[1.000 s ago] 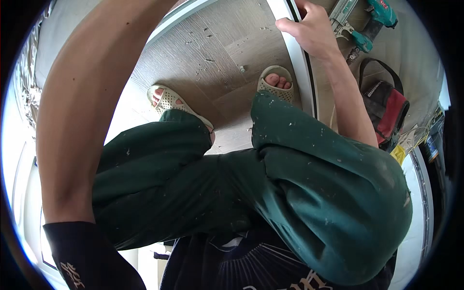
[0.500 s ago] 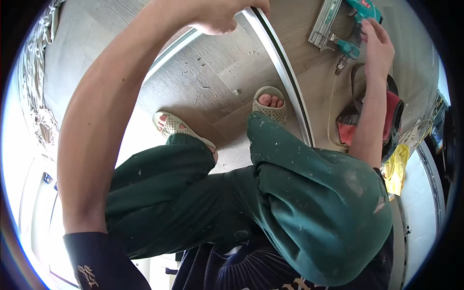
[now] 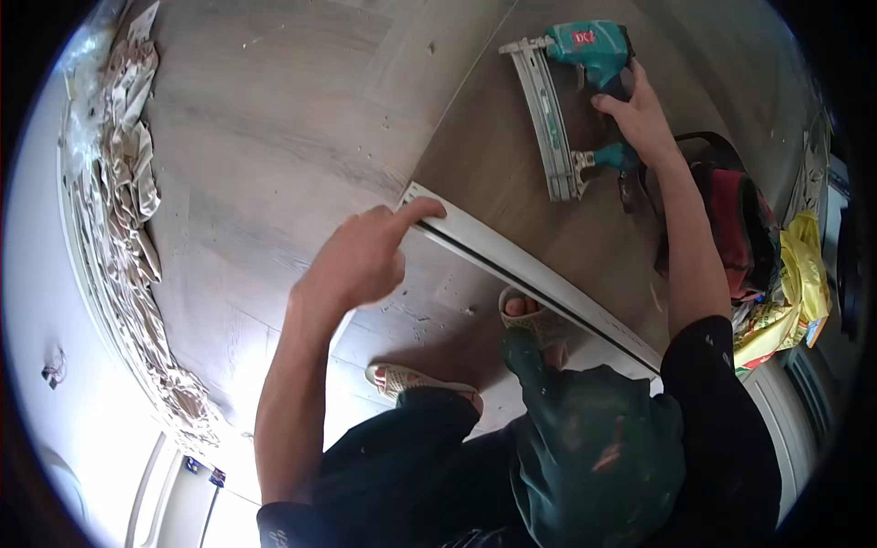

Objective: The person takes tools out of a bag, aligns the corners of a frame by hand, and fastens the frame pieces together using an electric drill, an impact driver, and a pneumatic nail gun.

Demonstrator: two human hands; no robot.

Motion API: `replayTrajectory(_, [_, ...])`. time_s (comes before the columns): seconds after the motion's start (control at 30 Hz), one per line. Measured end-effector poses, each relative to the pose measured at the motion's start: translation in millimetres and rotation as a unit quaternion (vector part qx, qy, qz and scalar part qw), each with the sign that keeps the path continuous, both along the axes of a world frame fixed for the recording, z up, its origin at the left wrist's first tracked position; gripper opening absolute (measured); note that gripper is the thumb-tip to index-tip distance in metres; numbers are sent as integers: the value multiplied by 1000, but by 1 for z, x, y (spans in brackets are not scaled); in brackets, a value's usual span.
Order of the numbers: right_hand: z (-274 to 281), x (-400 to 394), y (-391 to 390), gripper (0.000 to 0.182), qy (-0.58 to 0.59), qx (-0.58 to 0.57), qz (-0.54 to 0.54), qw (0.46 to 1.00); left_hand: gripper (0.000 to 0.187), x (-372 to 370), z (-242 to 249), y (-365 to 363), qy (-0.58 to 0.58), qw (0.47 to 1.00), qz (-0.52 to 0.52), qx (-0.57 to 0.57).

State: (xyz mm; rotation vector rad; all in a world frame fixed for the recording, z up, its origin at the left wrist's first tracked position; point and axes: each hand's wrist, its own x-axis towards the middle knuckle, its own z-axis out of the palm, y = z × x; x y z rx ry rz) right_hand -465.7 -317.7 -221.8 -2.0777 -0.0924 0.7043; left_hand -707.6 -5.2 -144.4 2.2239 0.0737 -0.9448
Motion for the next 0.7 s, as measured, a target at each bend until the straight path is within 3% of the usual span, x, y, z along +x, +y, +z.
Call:
replayTrajectory(0.17, [13,-16,18,91,22,-20,9,1000,58,16,15,-2,89,996,-5,23])
replayTrajectory(0.3, [-3,-32,28,100,-45,0,138,989,56,18,15,-2,99,995,-10,25])
replayTrajectory(0.4, [8,-36,52,104,115,66,132,982,56,17,15,-3,93,995,-16,28])
replayTrajectory(0.43, [11,-38,59,104,118,66,131,982,56,17,14,-2,88,996,-19,29])
replayTrajectory(0.53, [18,-40,81,106,35,5,240,970,57,18,12,0,87,996,-22,27])
replayTrajectory(0.7, [23,-36,105,105,60,-87,300,948,59,21,13,0,95,995,-21,21])
